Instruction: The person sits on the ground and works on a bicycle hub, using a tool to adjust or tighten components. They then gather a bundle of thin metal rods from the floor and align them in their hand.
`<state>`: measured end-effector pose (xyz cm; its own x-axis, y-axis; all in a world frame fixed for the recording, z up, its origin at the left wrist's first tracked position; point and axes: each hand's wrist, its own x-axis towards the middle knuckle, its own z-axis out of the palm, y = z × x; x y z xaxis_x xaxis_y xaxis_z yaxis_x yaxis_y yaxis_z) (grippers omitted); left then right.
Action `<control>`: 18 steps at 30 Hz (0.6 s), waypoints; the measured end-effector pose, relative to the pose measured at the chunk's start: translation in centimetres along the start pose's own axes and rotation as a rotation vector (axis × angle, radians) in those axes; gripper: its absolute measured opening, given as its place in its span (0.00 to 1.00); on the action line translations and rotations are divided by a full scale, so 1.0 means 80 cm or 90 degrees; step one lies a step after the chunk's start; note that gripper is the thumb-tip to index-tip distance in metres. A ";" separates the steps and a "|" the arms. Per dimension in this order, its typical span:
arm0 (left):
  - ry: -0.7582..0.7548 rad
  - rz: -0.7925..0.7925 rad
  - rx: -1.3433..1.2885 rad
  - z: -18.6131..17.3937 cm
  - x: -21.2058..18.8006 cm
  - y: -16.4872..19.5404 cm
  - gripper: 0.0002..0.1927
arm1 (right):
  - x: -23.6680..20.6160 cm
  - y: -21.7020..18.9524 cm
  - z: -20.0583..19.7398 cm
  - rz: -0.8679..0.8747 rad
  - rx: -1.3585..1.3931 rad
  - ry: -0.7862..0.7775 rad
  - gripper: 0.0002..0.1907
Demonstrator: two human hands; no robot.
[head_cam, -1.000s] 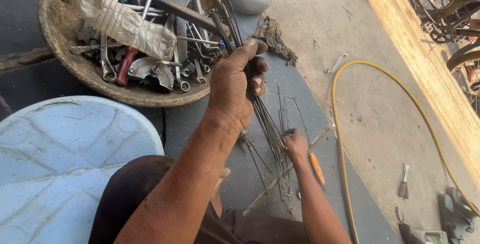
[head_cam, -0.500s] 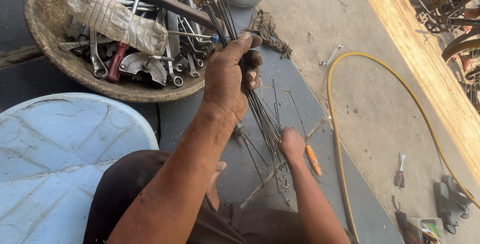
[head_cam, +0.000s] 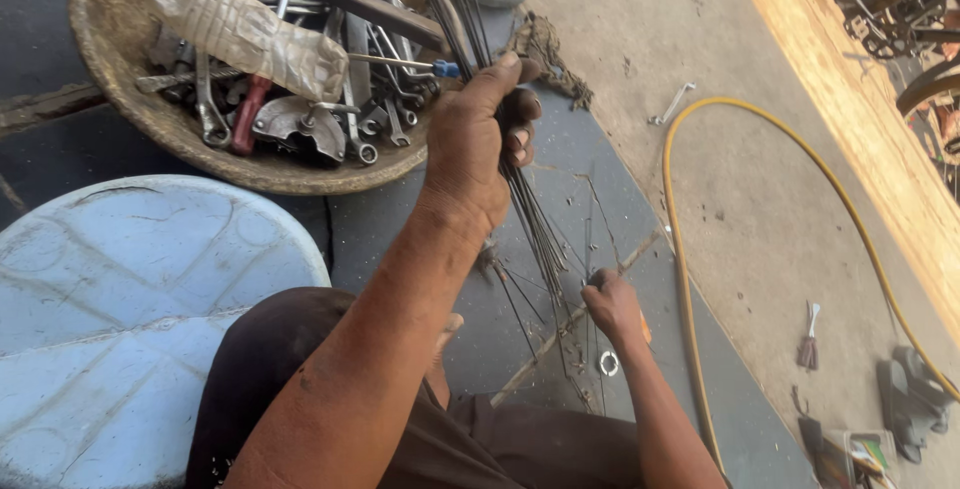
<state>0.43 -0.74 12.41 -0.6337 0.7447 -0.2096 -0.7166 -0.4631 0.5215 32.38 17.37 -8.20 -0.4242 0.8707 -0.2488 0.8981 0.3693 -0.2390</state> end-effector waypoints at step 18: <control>-0.018 -0.054 -0.016 -0.043 0.013 -0.004 0.10 | -0.032 -0.043 0.081 -0.087 0.036 0.051 0.16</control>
<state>-1.01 -1.49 9.19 -0.5626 0.7945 -0.2286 -0.7747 -0.4101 0.4814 29.65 11.77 -12.80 -0.5297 0.8372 -0.1358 0.8235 0.4693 -0.3189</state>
